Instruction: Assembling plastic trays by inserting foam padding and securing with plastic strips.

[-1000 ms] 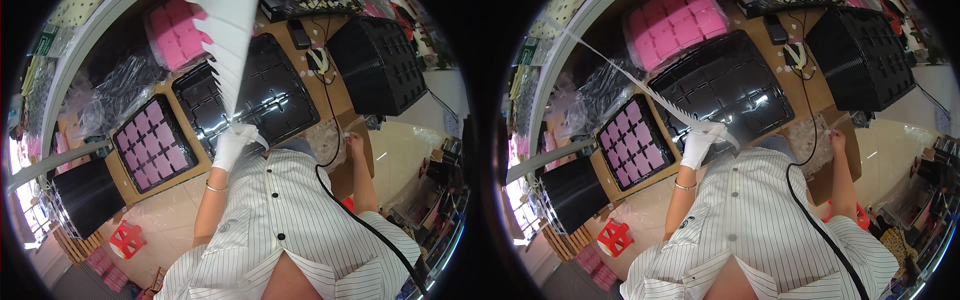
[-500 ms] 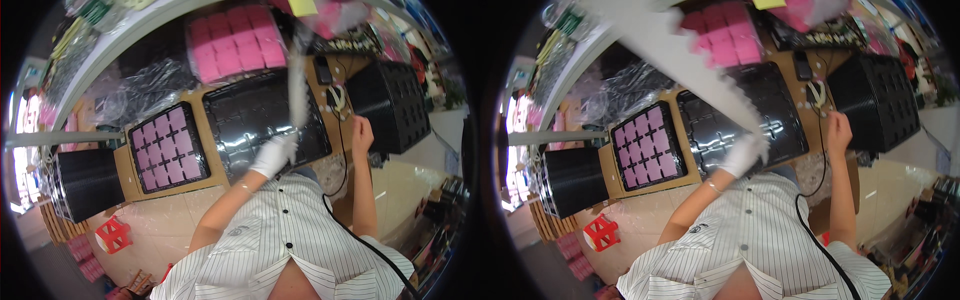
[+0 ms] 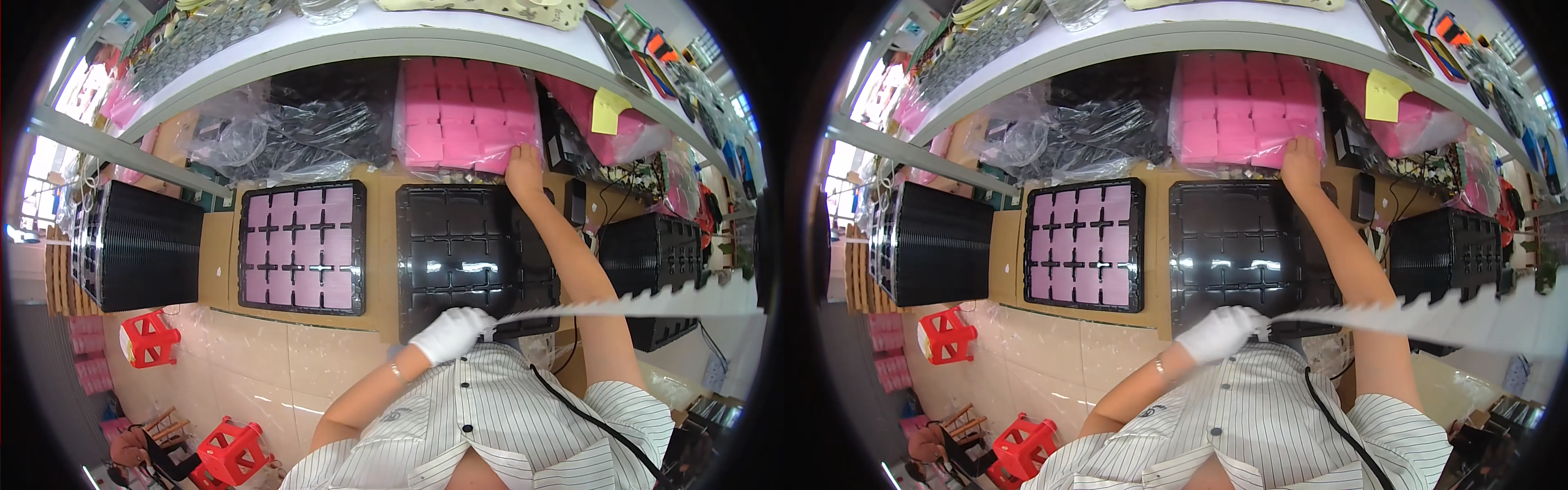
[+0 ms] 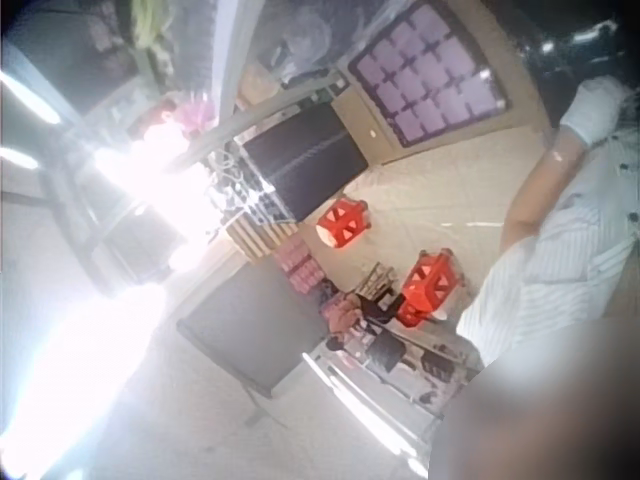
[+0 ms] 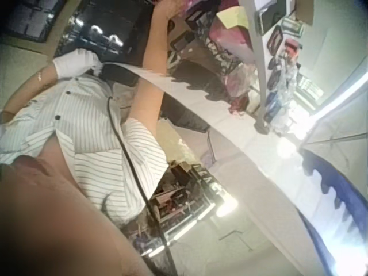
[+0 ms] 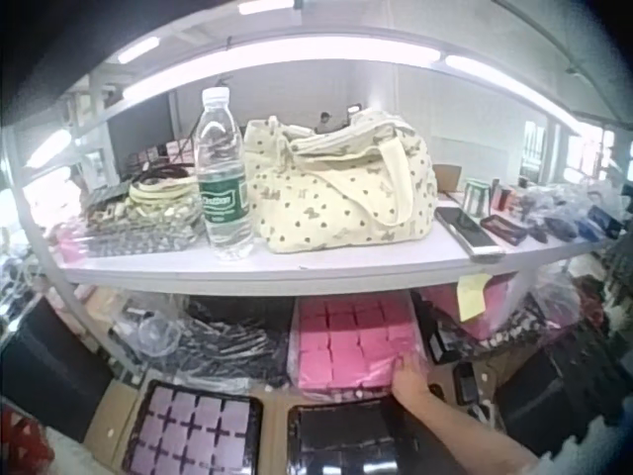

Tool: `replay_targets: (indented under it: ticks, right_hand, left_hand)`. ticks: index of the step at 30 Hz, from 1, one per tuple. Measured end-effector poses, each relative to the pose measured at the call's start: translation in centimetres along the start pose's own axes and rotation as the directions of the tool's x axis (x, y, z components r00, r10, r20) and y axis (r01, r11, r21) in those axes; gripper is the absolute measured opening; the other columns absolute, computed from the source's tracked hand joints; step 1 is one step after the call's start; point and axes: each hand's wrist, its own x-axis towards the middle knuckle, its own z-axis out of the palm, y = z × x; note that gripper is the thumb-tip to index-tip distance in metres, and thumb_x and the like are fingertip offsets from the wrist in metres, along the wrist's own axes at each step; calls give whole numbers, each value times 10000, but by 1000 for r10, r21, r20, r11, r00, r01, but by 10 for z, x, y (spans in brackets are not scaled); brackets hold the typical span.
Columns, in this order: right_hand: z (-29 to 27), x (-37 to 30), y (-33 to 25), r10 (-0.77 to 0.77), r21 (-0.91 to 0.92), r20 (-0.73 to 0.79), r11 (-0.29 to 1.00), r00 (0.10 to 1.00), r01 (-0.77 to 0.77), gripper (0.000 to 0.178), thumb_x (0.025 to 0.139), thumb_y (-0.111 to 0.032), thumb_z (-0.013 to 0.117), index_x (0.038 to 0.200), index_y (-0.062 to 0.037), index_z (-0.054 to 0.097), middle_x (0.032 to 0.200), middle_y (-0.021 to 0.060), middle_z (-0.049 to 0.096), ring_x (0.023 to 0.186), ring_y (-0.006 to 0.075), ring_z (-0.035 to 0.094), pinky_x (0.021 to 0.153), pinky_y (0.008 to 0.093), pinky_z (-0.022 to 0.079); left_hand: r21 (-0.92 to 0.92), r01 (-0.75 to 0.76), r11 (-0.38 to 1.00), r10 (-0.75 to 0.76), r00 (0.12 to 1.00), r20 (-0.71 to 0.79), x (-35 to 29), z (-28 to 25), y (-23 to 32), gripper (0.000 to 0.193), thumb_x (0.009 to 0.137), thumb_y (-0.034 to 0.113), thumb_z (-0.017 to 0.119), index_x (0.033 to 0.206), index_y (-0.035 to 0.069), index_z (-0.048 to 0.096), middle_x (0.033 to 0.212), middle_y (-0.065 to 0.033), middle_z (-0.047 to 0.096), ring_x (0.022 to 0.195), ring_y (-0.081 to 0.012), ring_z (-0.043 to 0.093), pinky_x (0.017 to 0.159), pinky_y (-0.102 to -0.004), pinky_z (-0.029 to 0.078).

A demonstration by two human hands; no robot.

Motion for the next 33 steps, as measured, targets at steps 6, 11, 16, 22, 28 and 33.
replay_targets:
  ticks: [6, 11, 16, 22, 28, 33]
  right_hand:
    - [-16, 4, 1, -104, 65, -98, 992, 990, 111, 354, 783, -139, 627, 1083, 23, 533, 1129, 187, 533, 1133, 347, 469, 953, 413, 419]
    - [-14, 11, 4, -182, 169, -234, 960, 955, 224, 441, 752, -163, 717, 1100, -9, 494, 1125, 170, 551, 1125, 329, 497, 944, 415, 428]
    - [-17, 19, 7, -124, 320, -82, 937, 989, 144, 471, 749, -138, 750, 1121, -46, 476, 1062, 113, 607, 941, 290, 599, 841, 386, 495]
    - [-7, 24, 19, -224, 644, 178, 763, 958, 59, 377, 756, -165, 748, 1074, -57, 576, 941, 85, 618, 915, 262, 597, 802, 361, 510]
    - [-21, 28, 4, -425, 285, -117, 852, 898, 440, 305, 737, -184, 732, 996, -52, 638, 1003, 91, 595, 1039, 270, 553, 900, 376, 479]
    - [-6, 34, 19, -474, 319, 61, 843, 878, 433, 308, 720, -203, 737, 969, -48, 642, 1055, 101, 576, 1053, 298, 552, 929, 397, 464]
  left_hand:
    - [4, 232, 973, -231, 972, 50, -41, 0, -42, 297, 840, 58, 505, 1072, 119, 680, 1032, -72, 668, 869, -267, 655, 762, -382, 541]
    - [-61, 267, 962, -269, 962, -44, -33, -1, -50, 276, 856, 48, 490, 1032, 112, 693, 1026, -68, 675, 852, -262, 657, 755, -374, 541]
    - [-4, 227, 974, -227, 973, -34, -16, -8, -48, 269, 854, 39, 484, 998, 108, 701, 1008, -65, 689, 839, -249, 665, 763, -352, 551]
    - [-17, 166, 986, -166, 986, -19, -14, -9, -46, 286, 838, 25, 487, 1006, 106, 704, 1027, -53, 693, 851, -238, 670, 780, -339, 555]
    - [-12, 190, 982, -190, 982, -19, -14, -6, -43, 305, 831, 22, 486, 1030, 103, 703, 1055, -55, 692, 869, -243, 671, 792, -343, 554]
    - [-35, 182, 983, -183, 983, -31, -13, -11, -39, 314, 825, 20, 485, 1031, 106, 705, 1061, -58, 693, 878, -246, 672, 796, -351, 557]
